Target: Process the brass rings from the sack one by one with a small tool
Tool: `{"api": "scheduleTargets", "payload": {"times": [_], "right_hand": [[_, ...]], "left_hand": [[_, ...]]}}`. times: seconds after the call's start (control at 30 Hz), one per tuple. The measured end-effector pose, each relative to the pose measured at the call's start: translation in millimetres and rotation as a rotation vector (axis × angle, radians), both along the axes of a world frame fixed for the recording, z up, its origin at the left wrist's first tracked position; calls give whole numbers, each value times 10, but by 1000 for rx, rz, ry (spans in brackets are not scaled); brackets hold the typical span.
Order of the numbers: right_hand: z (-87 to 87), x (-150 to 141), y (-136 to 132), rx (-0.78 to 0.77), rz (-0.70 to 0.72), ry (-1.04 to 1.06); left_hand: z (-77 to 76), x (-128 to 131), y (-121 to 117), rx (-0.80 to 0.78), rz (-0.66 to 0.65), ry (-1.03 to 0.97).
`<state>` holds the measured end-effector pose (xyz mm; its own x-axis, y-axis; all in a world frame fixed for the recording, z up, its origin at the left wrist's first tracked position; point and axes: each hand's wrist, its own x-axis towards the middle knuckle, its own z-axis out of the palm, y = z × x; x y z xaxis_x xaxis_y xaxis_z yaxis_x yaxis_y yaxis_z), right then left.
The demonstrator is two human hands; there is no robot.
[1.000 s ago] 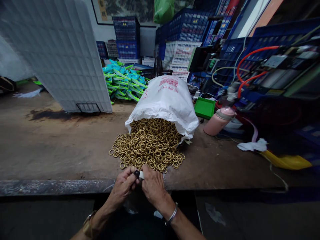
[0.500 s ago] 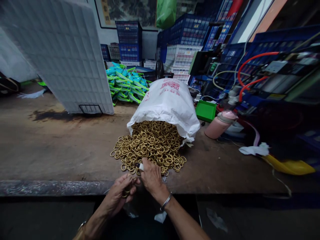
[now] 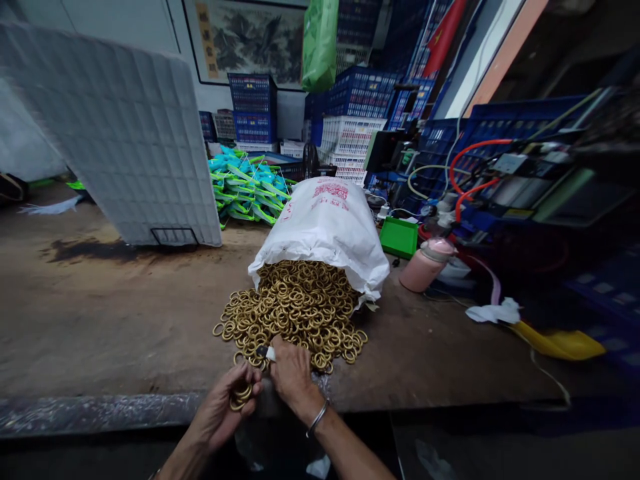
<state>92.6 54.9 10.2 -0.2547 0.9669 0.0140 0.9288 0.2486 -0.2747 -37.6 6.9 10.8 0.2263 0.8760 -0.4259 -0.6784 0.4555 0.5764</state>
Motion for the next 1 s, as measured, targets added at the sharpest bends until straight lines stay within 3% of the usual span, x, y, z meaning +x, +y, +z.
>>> {"api": "scheduleTargets", "payload": {"times": [0.17,0.3,0.43,0.53,0.7,0.9,1.0], "right_hand": [[61,132,52,-29,3,331],[183,225,28,-218,61,757],[224,253,-25,-365,82,945],[182,247,-32,-392,58,984],[122,233,-6,-381,-28,939],[152,234,-13,-334,-72,838],[161,236,-25,-314,-62,836]], "left_hand": [[-26,66,65,84,64,260],[-22,119,92,165,75,437],[44,169,99,160,15,510],[101,206,105,182,32,597],[109,251,99,362,74,755],[51,262,83,228,-132,615],[37,268,77,199,-154,540]]}}
